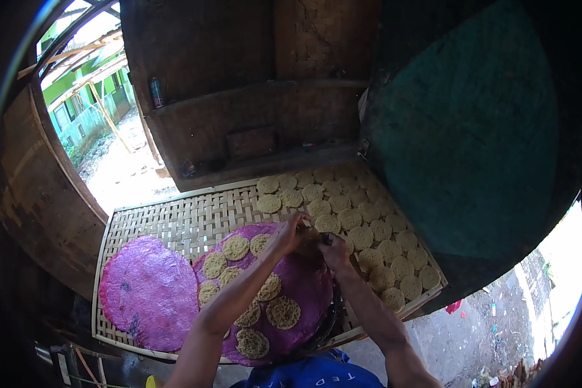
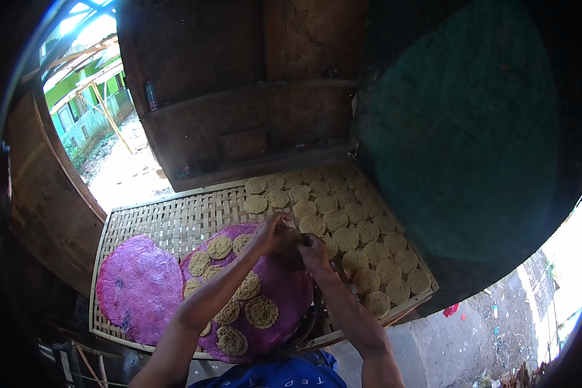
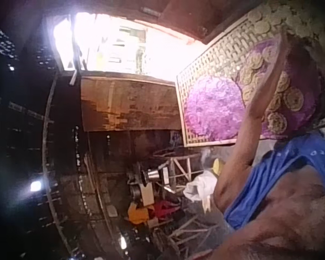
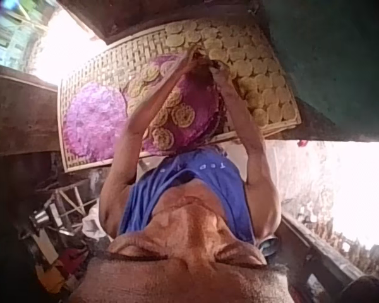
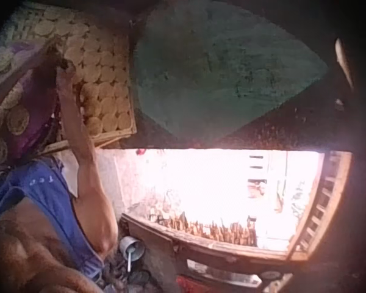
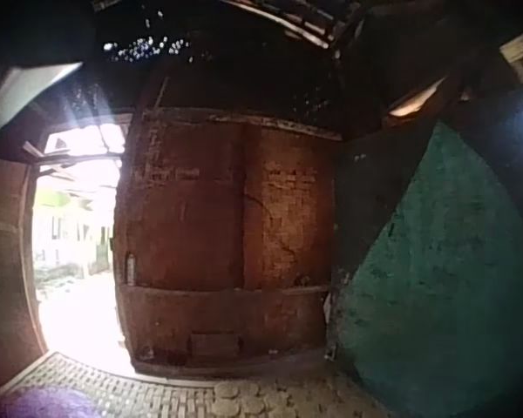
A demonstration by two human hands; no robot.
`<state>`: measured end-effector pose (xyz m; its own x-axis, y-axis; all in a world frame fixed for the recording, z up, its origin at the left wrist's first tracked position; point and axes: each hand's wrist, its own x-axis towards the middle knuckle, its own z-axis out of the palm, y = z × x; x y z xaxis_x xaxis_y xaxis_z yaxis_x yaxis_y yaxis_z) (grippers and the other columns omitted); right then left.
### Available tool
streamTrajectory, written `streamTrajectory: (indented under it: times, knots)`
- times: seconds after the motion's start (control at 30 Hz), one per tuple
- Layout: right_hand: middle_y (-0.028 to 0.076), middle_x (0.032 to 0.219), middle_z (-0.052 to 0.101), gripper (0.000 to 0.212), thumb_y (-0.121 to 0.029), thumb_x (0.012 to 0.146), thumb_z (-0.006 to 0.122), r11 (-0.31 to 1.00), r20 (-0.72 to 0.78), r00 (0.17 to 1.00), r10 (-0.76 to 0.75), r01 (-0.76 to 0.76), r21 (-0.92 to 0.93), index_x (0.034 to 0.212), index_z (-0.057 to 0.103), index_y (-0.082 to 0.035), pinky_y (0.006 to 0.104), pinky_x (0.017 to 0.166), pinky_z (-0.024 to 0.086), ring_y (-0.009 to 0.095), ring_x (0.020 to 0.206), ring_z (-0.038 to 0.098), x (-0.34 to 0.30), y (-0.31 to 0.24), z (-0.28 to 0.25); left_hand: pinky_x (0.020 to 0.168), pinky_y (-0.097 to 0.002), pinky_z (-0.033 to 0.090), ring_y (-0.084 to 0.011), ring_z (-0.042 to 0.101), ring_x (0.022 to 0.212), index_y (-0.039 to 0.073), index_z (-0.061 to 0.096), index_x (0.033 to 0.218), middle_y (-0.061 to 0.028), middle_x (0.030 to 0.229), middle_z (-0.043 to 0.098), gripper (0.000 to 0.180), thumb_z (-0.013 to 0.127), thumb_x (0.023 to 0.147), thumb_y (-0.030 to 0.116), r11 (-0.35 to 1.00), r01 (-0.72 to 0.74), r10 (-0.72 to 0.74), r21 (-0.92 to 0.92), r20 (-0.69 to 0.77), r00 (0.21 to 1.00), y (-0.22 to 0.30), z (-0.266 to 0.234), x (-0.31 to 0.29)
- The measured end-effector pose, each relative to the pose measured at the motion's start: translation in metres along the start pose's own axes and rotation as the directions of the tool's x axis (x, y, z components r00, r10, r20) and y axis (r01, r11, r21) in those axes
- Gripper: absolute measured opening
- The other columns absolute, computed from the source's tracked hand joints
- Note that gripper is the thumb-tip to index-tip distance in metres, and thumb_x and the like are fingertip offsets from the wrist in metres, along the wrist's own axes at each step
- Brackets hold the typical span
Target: The person peels small circular crackers from a stack of pink mesh discs and places them onto a bamboo rack to dry.
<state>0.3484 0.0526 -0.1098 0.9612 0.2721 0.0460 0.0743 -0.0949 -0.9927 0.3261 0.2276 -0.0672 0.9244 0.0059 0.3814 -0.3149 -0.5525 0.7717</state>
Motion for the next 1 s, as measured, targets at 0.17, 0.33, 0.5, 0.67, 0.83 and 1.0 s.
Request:
streamTrajectory:
  times: [0.17, 0.33, 0.5, 0.67, 0.83, 1.0]
  knots:
    - [0.005, 0.091, 0.065, 0.021, -0.009, 0.087, 0.063, 0.867, 0.038, 0.968, 0.248, -0.239, 0.438, 0.107, 0.062, -0.001, 0.0284, 0.065, 0.053, 0.014, 0.078, 0.063, -0.018, -0.039, -0.025, 0.073, -0.0352, 0.049, -0.0224, 0.064, 0.082, 0.003, 0.059, 0.108, -0.0111, 0.087, 0.064, 0.032, 0.073, 0.084, 0.02, 0.983, 0.044, -0.048, -0.179, -0.015, 0.999, 0.003, 0.033, 0.017]
    - [0.004, 0.088, 0.065, 0.021, -0.012, 0.088, 0.063, 0.946, -0.082, 0.976, 0.2, -0.17, 0.277, 0.106, 0.063, 0.0, 0.0274, 0.064, 0.052, 0.014, 0.078, 0.064, -0.045, -0.034, -0.093, 0.078, -0.0362, 0.052, -0.0249, 0.067, 0.09, 0.003, 0.061, 0.112, -0.0125, 0.094, 0.068, 0.037, 0.073, 0.081, 0.018, 0.956, 0.175, -0.132, -0.235, 0.186, 0.974, 0.047, 0.063, 0.008]
    - [0.01, 0.087, 0.07, 0.021, -0.011, 0.085, 0.063, 0.975, -0.16, 0.986, 0.052, -0.085, -0.204, 0.103, 0.065, 0.0, 0.033, 0.07, 0.054, 0.022, 0.079, 0.069, -0.078, -0.01, -0.104, 0.079, -0.0407, 0.053, -0.0333, 0.067, 0.094, 0.004, 0.059, 0.115, -0.0157, 0.094, 0.069, 0.04, 0.064, 0.076, 0.009, 0.996, 0.092, -0.086, -0.007, 0.297, 0.951, 0.054, 0.083, -0.023]
    - [0.021, 0.094, 0.068, 0.033, -0.007, 0.07, 0.065, 0.758, -0.175, 0.949, -0.261, 0.09, -0.647, 0.103, 0.066, -0.004, 0.0453, 0.078, 0.053, 0.04, 0.091, 0.066, -0.089, -0.018, -0.088, 0.071, -0.0473, 0.053, -0.038, 0.067, 0.086, 0.007, 0.056, 0.113, -0.018, 0.087, 0.068, 0.039, 0.061, 0.075, 0.009, 0.923, -0.056, -0.052, 0.38, 0.269, 0.962, 0.061, 0.085, -0.03]
    - [0.018, 0.098, 0.067, 0.032, -0.007, 0.073, 0.062, 0.643, -0.144, 0.954, -0.265, 0.064, -0.763, 0.105, 0.064, -0.005, 0.0459, 0.078, 0.053, 0.038, 0.092, 0.065, -0.086, -0.024, -0.084, 0.07, -0.0492, 0.053, -0.0383, 0.067, 0.084, 0.005, 0.055, 0.111, -0.0201, 0.086, 0.068, 0.036, 0.059, 0.075, 0.006, 0.913, -0.087, -0.024, 0.398, 0.266, 0.964, 0.062, 0.086, -0.027]
    - [0.016, 0.104, 0.065, 0.03, -0.011, 0.076, 0.066, 0.54, -0.149, 0.937, -0.316, 0.048, -0.84, 0.106, 0.064, -0.007, 0.0455, 0.075, 0.052, 0.037, 0.092, 0.065, -0.088, -0.026, -0.079, 0.076, -0.0468, 0.053, -0.0366, 0.066, 0.093, 0.004, 0.055, 0.111, -0.0201, 0.097, 0.066, 0.035, 0.064, 0.078, 0.011, 0.903, -0.111, -0.006, 0.416, 0.269, 0.963, 0.063, 0.071, -0.03]
